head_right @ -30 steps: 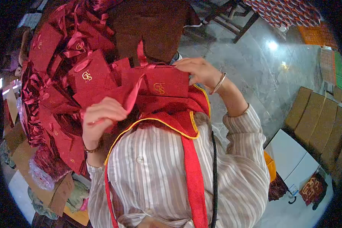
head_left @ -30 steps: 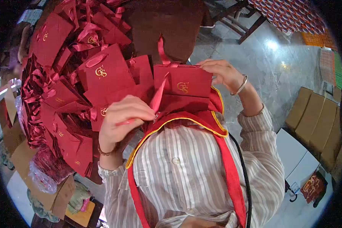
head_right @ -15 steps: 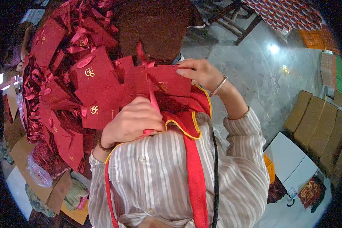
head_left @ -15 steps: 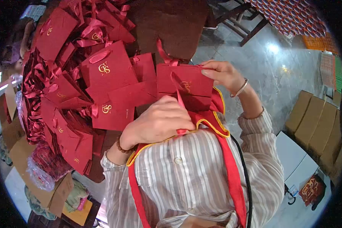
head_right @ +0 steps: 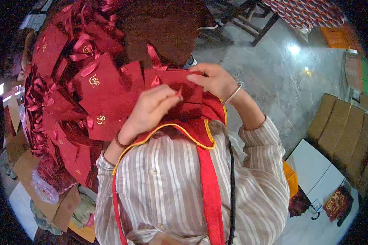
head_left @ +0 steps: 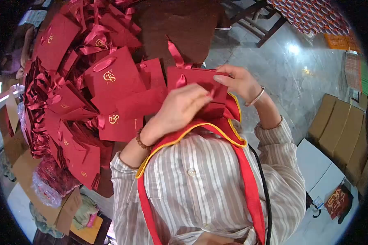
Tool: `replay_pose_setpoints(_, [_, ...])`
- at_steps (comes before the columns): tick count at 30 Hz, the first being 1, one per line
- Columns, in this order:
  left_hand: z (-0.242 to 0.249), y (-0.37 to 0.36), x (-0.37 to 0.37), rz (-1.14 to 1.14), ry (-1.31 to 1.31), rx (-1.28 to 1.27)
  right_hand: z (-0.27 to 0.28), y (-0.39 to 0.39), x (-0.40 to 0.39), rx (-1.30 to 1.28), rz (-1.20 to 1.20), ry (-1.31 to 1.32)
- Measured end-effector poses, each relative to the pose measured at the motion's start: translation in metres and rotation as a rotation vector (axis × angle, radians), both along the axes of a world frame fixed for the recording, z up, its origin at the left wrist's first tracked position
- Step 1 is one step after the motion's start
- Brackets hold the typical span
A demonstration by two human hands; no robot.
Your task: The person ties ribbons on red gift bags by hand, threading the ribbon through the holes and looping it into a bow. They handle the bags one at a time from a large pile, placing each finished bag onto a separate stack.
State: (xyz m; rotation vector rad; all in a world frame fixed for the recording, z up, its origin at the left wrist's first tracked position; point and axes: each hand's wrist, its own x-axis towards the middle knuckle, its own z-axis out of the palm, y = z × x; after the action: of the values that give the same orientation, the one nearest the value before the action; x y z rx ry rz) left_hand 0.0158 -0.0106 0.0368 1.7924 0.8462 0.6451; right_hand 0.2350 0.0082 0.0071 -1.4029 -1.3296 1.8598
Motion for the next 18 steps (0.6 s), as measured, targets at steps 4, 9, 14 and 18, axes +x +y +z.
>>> replay_pose_setpoints(4, [-0.010, 0.019, 0.001, 0.303, 0.017, 0.285, 0.004, 0.000, 0.000, 0.011, 0.059, 0.094])
replay_pose_setpoints(9, [-0.023, 0.029, 0.004, 0.259, 0.052, 0.263, -0.002, 0.002, -0.001, 0.095, 0.097, 0.032])
replay_pose_setpoints(14, [-0.024, 0.032, 0.007, 0.222, 0.099, 0.208, -0.007, -0.002, 0.002, 0.026, 0.079, -0.001])
replay_pose_setpoints(18, [-0.028, 0.033, 0.008, 0.209, 0.119, 0.230, -0.007, 0.001, 0.005, 0.272, 0.154, -0.121])
